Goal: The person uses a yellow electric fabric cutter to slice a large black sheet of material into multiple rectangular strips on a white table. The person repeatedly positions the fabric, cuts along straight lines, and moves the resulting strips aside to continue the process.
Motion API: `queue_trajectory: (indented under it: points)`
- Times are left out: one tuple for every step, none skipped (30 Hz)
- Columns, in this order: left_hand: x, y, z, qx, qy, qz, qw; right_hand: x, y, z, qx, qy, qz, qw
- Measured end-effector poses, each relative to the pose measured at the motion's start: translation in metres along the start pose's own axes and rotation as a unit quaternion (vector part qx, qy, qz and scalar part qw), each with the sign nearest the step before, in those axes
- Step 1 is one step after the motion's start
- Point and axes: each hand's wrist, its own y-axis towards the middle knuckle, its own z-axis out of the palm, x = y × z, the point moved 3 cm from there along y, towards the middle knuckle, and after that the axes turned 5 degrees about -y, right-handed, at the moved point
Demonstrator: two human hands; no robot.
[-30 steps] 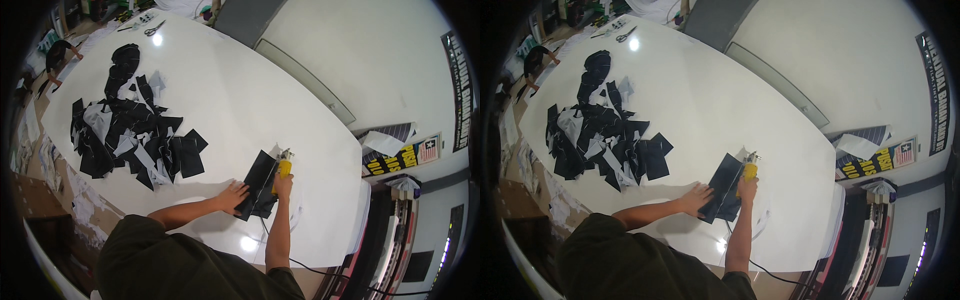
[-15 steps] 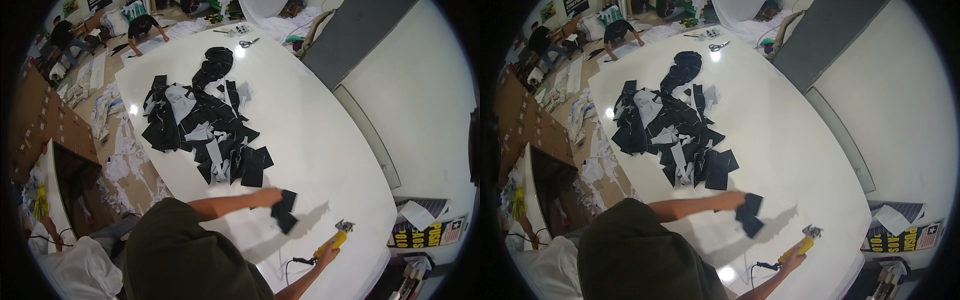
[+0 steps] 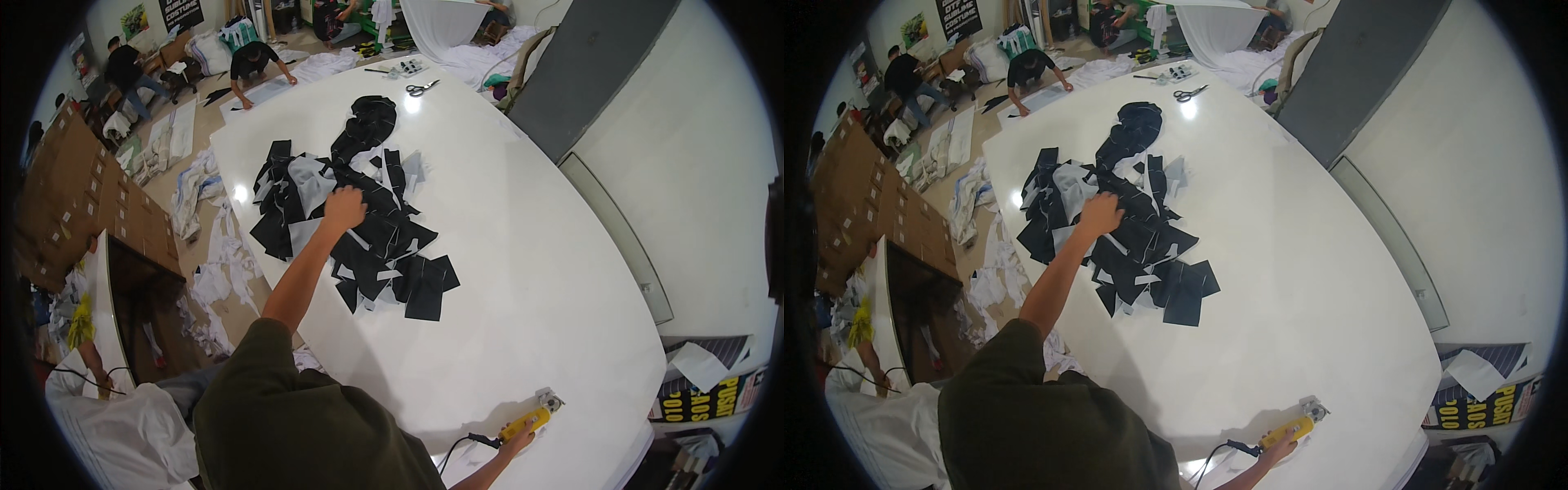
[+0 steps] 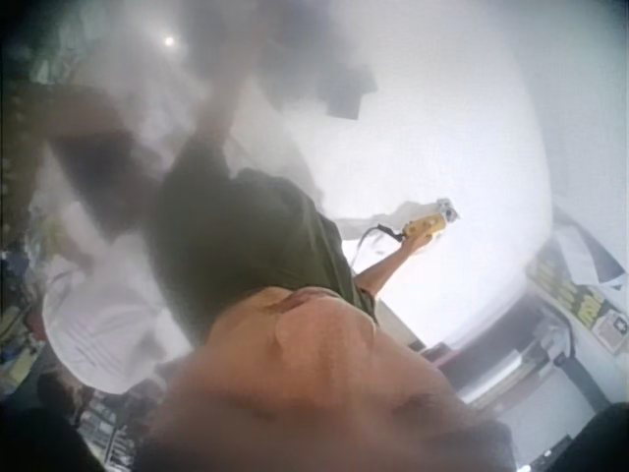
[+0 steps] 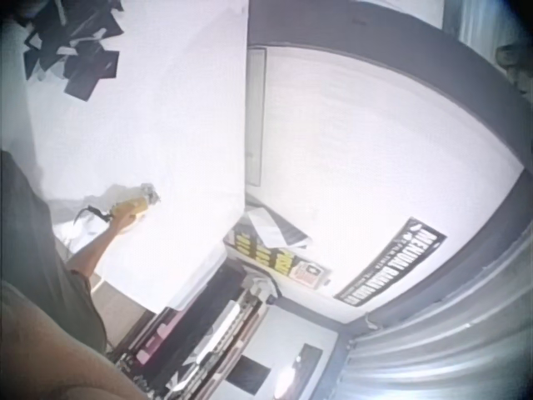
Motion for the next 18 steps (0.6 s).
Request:
queue_trajectory:
  points:
    - [-0.008, 0.014, 0.012, -0.017, -0.012, 0.012, 1.000, 0.002, -0.002, 0.003, -0.004, 0.004, 0.001, 1.000]
    - [-0.020, 0.032, 0.026, -0.033, -0.026, 0.028, 0.999, 0.003, -0.004, 0.003, -0.013, 0.009, 0.002, 1.000]
    - [-0.035, 0.048, 0.037, -0.044, -0.034, 0.049, 0.997, 0.003, -0.002, 0.000, 0.000, 0.005, 0.004, 1.000]
    - [-0.051, 0.064, 0.048, -0.055, -0.042, 0.070, 0.995, 0.002, 0.002, -0.008, 0.013, 0.001, 0.007, 1.000]
    - [-0.068, 0.084, 0.061, -0.067, -0.053, 0.094, 0.992, 0.002, 0.007, -0.015, 0.022, -0.001, 0.007, 1.000]
    - [-0.078, 0.104, 0.074, -0.068, -0.050, 0.111, 0.990, -0.001, 0.013, -0.022, -0.008, -0.043, -0.004, 0.999]
    - [-0.089, 0.124, 0.085, -0.068, -0.048, 0.128, 0.988, -0.005, 0.018, -0.028, -0.038, -0.085, -0.014, 0.996]
    - [-0.100, 0.141, 0.100, -0.069, -0.048, 0.145, 0.986, -0.009, 0.022, -0.035, -0.071, -0.128, -0.025, 0.989]
    - [-0.105, 0.154, 0.116, -0.040, -0.029, 0.111, 0.993, -0.014, 0.023, -0.043, -0.084, -0.156, -0.021, 0.984]
    - [-0.112, 0.167, 0.133, -0.011, -0.012, 0.077, 0.997, -0.014, 0.020, -0.051, -0.099, -0.184, -0.016, 0.978]
    - [-0.100, 0.179, 0.147, 0.013, 0.013, 0.033, 0.999, -0.015, 0.026, -0.051, -0.100, -0.212, -0.016, 0.972]
    - [-0.084, 0.193, 0.159, 0.044, 0.069, -0.003, 0.997, -0.013, 0.032, -0.049, -0.096, -0.246, -0.037, 0.964]
    - [-0.077, 0.204, 0.165, 0.058, 0.034, -0.017, 0.998, -0.017, 0.039, -0.059, -0.100, -0.283, -0.053, 0.952]
    - [-0.070, 0.215, 0.163, 0.071, 0.004, -0.029, 0.997, -0.019, 0.037, -0.060, -0.099, -0.317, -0.066, 0.941]
    - [-0.063, 0.226, 0.158, 0.082, -0.025, -0.045, 0.995, -0.014, 0.040, -0.061, -0.127, -0.387, -0.086, 0.909]
    - [-0.059, 0.236, 0.144, 0.043, -0.014, -0.015, 0.999, -0.005, 0.040, -0.060, -0.152, -0.456, -0.103, 0.871]
    - [-0.063, 0.245, 0.125, 0.007, -0.006, 0.020, 1.000, 0.006, 0.034, -0.061, -0.178, -0.522, -0.115, 0.826]
    - [-0.069, 0.255, 0.099, -0.004, -0.044, 0.043, 0.998, 0.024, 0.024, -0.054, -0.184, -0.496, -0.152, 0.835]
